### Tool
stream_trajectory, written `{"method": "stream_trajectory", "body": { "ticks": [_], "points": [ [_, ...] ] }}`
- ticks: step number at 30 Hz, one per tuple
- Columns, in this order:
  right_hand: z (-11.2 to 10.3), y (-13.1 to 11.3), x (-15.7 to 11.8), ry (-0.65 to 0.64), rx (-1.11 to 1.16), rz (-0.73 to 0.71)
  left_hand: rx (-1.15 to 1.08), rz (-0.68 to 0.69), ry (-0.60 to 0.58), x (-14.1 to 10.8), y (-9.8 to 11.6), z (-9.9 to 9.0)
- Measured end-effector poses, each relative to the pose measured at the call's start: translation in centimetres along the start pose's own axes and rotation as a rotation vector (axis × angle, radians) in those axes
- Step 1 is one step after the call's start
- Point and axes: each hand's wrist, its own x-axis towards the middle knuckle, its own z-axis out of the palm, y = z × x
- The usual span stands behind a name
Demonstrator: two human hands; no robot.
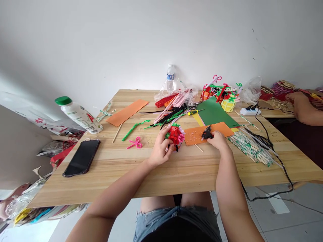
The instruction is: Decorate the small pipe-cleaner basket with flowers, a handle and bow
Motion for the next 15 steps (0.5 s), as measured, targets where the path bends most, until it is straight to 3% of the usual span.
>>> {"method": "stream_trajectory", "body": {
  "ticks": [9, 15],
  "points": [
    [-0.6, 0.0, -0.4, 0.008, 0.051, -0.011, 0.007, 0.003, -0.001, -0.1, -0.2, 0.0],
    [-2.3, -0.4, -0.9, -0.016, 0.213, 0.156, 0.006, 0.01, 0.005, -0.2, -0.3, 0.1]
  ]
}}
